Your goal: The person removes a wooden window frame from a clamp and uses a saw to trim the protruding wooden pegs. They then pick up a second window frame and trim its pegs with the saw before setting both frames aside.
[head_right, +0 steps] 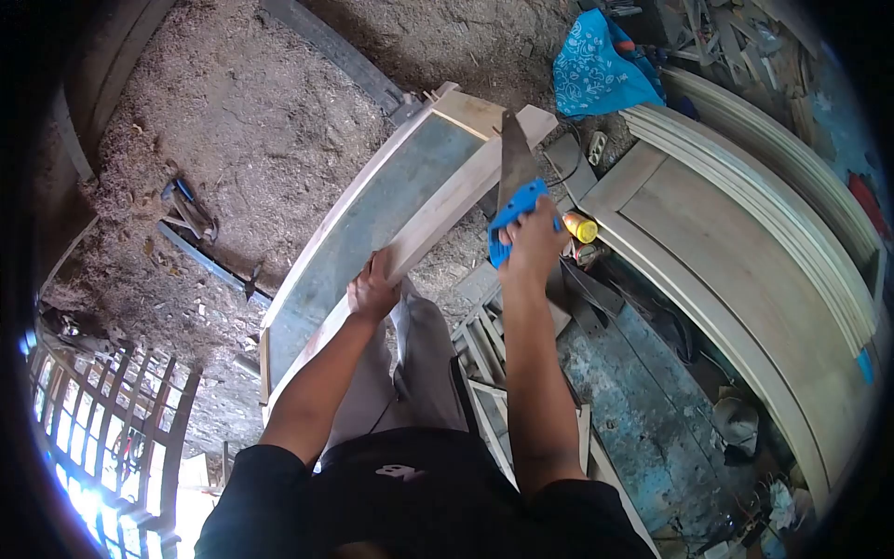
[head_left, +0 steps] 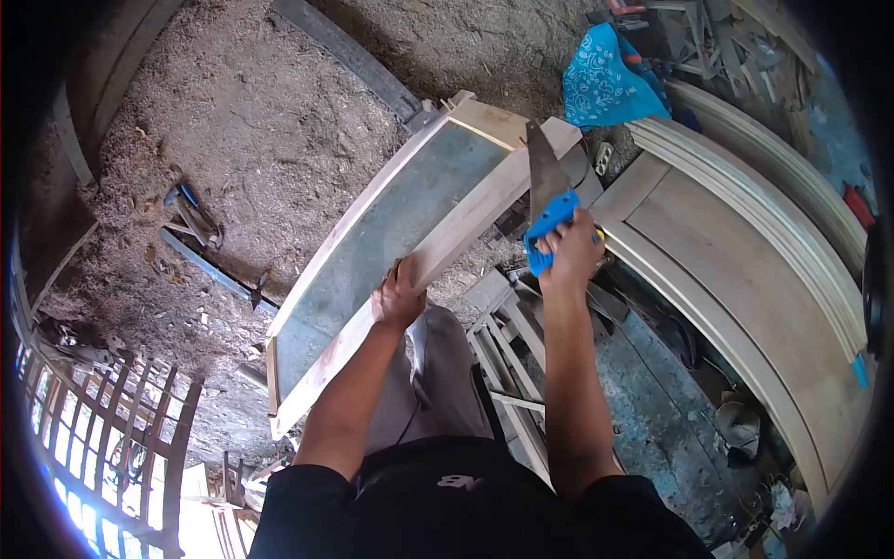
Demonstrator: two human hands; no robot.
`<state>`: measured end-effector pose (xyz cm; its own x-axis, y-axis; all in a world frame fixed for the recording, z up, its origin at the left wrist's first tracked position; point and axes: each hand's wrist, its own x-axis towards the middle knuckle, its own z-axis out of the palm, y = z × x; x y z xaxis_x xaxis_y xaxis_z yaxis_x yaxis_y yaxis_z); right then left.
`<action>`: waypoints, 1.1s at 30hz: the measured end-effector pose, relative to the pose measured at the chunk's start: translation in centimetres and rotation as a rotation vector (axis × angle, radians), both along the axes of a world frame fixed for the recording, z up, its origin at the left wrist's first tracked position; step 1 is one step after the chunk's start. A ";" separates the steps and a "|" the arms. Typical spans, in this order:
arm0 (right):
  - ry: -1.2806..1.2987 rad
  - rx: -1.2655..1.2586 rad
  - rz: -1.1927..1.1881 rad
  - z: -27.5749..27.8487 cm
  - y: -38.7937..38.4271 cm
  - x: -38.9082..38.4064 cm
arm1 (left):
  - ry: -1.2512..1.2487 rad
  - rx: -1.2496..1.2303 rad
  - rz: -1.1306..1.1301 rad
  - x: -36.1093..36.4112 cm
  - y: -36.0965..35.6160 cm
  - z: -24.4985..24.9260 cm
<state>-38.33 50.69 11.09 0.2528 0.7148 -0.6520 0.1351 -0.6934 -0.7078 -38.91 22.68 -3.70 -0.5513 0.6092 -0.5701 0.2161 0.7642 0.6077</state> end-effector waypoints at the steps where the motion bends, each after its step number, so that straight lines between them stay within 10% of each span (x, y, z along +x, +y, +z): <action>1: -0.032 -0.010 -0.039 0.4 -0.2 0.1 | 0.009 -0.001 0.001 0.0 0.0 -0.2; 33: -0.087 0.004 0.001 -2.7 0.3 0.3 | -0.033 -0.036 -0.019 0.2 -0.1 0.1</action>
